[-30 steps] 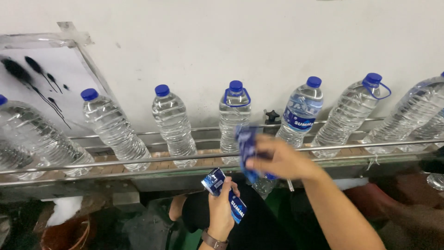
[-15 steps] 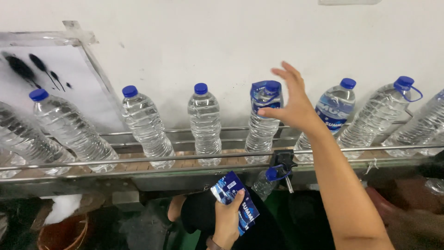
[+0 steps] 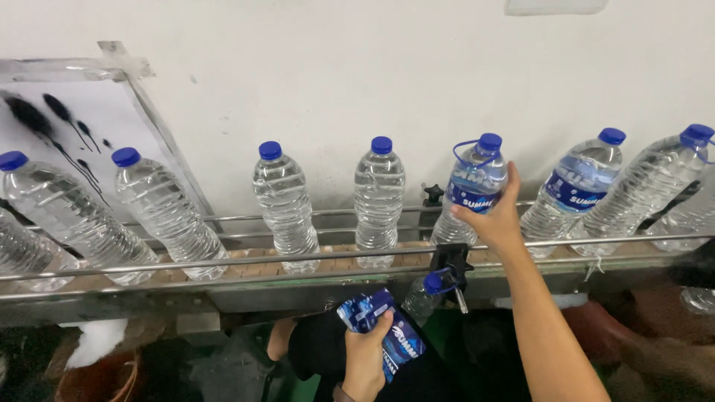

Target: Manually applying plastic labels to the caps of water bottles on a moving conveyor belt.

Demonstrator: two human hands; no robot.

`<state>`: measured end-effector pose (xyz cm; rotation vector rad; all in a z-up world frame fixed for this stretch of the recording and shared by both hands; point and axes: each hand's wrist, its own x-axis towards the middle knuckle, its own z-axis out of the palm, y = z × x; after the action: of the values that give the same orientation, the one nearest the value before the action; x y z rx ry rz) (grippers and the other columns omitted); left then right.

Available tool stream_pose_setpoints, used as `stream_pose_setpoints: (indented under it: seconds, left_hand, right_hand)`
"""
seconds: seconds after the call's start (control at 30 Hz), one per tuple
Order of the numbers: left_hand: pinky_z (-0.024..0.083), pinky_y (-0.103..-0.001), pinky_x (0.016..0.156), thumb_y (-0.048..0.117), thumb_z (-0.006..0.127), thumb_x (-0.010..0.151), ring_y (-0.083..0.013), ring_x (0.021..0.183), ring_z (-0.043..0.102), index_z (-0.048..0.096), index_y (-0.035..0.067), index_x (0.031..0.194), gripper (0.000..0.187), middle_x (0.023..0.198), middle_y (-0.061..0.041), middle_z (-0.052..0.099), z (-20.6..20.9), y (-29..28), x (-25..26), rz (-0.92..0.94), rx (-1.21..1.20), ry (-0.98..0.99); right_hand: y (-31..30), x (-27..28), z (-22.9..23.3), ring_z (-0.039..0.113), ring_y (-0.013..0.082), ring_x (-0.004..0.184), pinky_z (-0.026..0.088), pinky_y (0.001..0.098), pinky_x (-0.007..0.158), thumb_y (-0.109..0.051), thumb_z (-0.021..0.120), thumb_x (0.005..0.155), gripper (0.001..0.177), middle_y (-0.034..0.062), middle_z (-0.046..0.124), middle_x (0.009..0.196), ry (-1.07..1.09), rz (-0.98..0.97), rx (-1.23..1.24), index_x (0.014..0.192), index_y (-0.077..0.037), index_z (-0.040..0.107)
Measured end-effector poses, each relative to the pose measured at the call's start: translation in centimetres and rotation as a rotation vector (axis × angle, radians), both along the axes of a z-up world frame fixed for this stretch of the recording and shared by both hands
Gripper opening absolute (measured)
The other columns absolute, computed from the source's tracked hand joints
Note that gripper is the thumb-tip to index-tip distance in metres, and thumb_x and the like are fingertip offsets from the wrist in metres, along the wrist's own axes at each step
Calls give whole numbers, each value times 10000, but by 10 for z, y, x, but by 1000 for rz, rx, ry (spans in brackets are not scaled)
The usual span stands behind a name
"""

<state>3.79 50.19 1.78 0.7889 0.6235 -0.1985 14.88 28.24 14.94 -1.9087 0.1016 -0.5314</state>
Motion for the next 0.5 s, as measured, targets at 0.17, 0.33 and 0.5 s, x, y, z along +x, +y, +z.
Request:
stream_pose_setpoints:
  seconds: [0.17,0.33,0.5]
  left_hand:
    - [564,-508,933,119,831,808,-346,1009,704,629,86,1293,527,1123,-158,718,26,34,5,86,65,172]
    - [525,-505,999,113,716,830,-381,1110,665,582,22,1353,548,1220,-214,685,27,74,-3,165,-85,-79]
    - [514,-429,811,156,683,943,-317,856,635,629,15,1127,237,960,-175,661,5,106,1,135,-84,-140]
  right_hand:
    - [89,-60,-32,198,398,1506,173,590,1237,-256,751,829,915,237,199,1610,-271,-209,-264,1541,-20,229]
    - [143,-73,-63,751,136,928,626,269,841,-238,703,939,110,20,762,981,567,773,-204,959,-134,731]
    - [172,-47,12,722,202,1032,620,348,924,-303,739,907,218,76,739,1122,147,1159,-95,983,-99,748]
